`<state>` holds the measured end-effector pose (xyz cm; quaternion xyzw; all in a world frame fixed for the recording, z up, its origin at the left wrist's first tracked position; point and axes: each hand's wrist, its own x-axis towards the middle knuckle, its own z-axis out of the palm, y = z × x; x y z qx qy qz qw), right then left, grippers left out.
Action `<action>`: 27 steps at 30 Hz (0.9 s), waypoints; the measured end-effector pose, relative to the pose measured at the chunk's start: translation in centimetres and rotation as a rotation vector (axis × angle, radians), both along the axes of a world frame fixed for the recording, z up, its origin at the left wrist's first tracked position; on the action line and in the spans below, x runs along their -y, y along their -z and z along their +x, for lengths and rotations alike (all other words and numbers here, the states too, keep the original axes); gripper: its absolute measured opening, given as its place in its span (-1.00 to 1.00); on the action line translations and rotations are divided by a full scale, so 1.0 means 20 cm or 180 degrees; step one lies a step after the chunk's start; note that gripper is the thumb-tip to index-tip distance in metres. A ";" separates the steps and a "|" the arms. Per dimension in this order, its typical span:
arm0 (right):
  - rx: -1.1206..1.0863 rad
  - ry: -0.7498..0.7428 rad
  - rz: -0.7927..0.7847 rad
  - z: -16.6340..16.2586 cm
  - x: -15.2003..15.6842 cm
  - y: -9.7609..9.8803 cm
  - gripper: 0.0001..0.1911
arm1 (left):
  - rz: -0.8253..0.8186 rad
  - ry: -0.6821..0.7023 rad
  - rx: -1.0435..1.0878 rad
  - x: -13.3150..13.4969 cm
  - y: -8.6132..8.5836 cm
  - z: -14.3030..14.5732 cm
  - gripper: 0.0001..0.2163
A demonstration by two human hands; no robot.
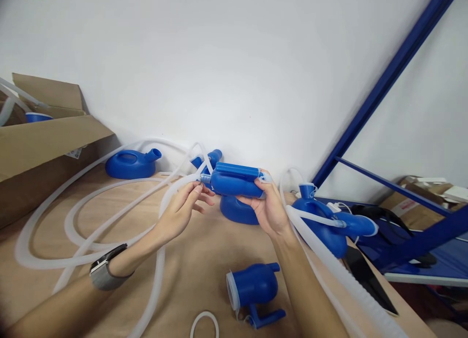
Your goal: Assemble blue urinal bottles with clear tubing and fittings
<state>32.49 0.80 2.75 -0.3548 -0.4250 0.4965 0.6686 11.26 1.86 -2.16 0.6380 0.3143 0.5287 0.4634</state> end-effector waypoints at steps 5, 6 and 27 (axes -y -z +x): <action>0.0148 -0.0020 0.0155 -0.03 0.00 0.02 -0.63 | -0.0074 -0.0087 -0.0011 -0.01 0.01 -0.01 -0.68; 0.0201 0.0008 0.0212 -0.03 0.01 0.02 -0.63 | -0.0114 -0.0071 0.0030 -0.01 0.01 -0.02 -0.68; 0.1228 0.0149 0.0673 0.03 -0.05 0.09 -0.50 | -0.1320 0.0261 0.0762 -0.03 -0.07 -0.01 -0.80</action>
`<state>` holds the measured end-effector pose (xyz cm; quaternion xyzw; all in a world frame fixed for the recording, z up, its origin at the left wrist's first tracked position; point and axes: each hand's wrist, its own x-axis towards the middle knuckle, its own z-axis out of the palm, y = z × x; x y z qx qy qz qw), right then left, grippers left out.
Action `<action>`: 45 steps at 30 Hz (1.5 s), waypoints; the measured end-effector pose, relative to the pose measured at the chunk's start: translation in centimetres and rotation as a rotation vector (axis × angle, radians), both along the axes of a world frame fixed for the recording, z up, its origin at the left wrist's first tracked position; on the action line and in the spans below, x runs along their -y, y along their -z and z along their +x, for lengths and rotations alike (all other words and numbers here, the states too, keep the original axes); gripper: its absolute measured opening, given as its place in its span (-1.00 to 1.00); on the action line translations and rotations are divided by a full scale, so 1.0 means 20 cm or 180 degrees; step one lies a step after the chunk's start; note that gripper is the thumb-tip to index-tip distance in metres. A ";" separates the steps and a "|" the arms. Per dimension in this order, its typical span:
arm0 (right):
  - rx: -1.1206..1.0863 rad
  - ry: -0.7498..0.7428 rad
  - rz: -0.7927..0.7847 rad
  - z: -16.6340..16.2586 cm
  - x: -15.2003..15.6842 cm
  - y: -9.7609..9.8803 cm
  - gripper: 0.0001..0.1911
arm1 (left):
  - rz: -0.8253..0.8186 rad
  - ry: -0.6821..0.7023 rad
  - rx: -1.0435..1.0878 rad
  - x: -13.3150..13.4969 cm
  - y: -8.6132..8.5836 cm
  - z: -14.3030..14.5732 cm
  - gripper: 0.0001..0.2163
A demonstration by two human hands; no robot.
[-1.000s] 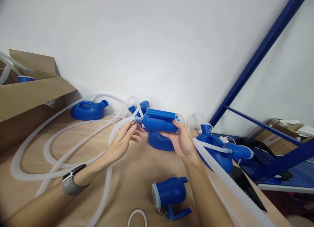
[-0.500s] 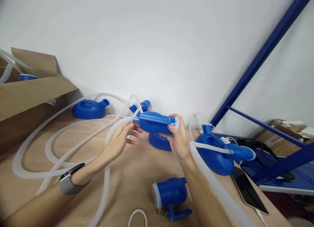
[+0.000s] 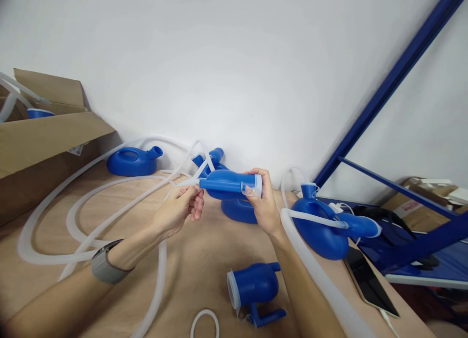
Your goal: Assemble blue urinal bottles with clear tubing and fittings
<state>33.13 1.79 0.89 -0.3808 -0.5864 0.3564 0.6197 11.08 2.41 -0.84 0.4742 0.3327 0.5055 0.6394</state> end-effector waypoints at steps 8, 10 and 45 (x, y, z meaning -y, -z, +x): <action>0.0996 -0.0342 0.1430 0.09 0.02 -0.02 -0.61 | -0.0822 0.0200 0.0279 0.02 -0.06 -0.01 -0.77; 0.1251 -0.0553 0.1551 0.11 0.04 -0.04 -0.63 | -0.1000 0.0327 0.0379 0.03 -0.08 -0.01 -0.75; -0.0627 -0.0227 -0.0623 0.03 -0.01 -0.07 -0.55 | 0.1909 -0.0553 -0.2055 0.09 -0.14 -0.21 -0.68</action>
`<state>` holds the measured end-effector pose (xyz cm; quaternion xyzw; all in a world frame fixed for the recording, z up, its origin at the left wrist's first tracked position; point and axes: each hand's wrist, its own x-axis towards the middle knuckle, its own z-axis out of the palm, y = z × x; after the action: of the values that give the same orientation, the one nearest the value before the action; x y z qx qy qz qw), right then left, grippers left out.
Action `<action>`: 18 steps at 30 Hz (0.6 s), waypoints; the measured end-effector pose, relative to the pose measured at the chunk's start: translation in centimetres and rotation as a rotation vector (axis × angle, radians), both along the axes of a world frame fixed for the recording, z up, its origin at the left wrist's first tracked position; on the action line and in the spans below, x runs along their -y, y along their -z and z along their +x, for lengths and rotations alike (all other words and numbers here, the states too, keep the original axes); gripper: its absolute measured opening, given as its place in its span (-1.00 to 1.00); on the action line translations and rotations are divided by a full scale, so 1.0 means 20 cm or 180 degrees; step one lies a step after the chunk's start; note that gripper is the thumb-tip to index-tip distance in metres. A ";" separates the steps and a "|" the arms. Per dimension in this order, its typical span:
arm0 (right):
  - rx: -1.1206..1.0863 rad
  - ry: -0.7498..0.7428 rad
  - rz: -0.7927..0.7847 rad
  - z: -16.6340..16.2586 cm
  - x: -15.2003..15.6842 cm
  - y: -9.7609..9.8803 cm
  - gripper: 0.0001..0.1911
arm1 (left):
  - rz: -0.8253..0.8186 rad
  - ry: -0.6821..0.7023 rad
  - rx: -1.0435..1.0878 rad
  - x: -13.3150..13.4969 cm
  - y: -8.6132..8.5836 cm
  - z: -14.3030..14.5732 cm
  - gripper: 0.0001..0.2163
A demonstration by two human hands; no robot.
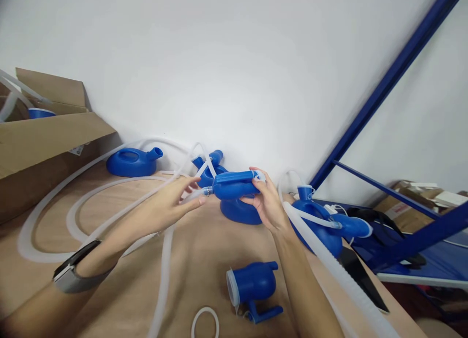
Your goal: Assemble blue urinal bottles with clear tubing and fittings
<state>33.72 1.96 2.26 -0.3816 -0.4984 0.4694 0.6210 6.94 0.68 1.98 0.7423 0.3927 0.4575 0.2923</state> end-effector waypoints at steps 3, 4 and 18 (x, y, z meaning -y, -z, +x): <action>0.0162 -0.0054 0.0169 -0.01 0.03 0.00 -0.45 | -0.1258 0.0925 0.0251 -0.04 0.03 0.02 -0.68; 0.0248 -0.0008 0.0250 0.00 0.03 0.00 -0.41 | -0.1736 0.1209 0.0448 -0.05 0.03 0.02 -0.66; 0.1899 0.0584 0.0370 0.40 -0.34 0.38 -0.45 | -0.3179 0.1774 0.2943 0.14 -0.19 0.17 -0.70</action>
<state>41.78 8.84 -5.33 -0.5096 -0.6480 0.2495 0.5080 10.37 -2.18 5.86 0.3242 0.1877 0.3992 0.8369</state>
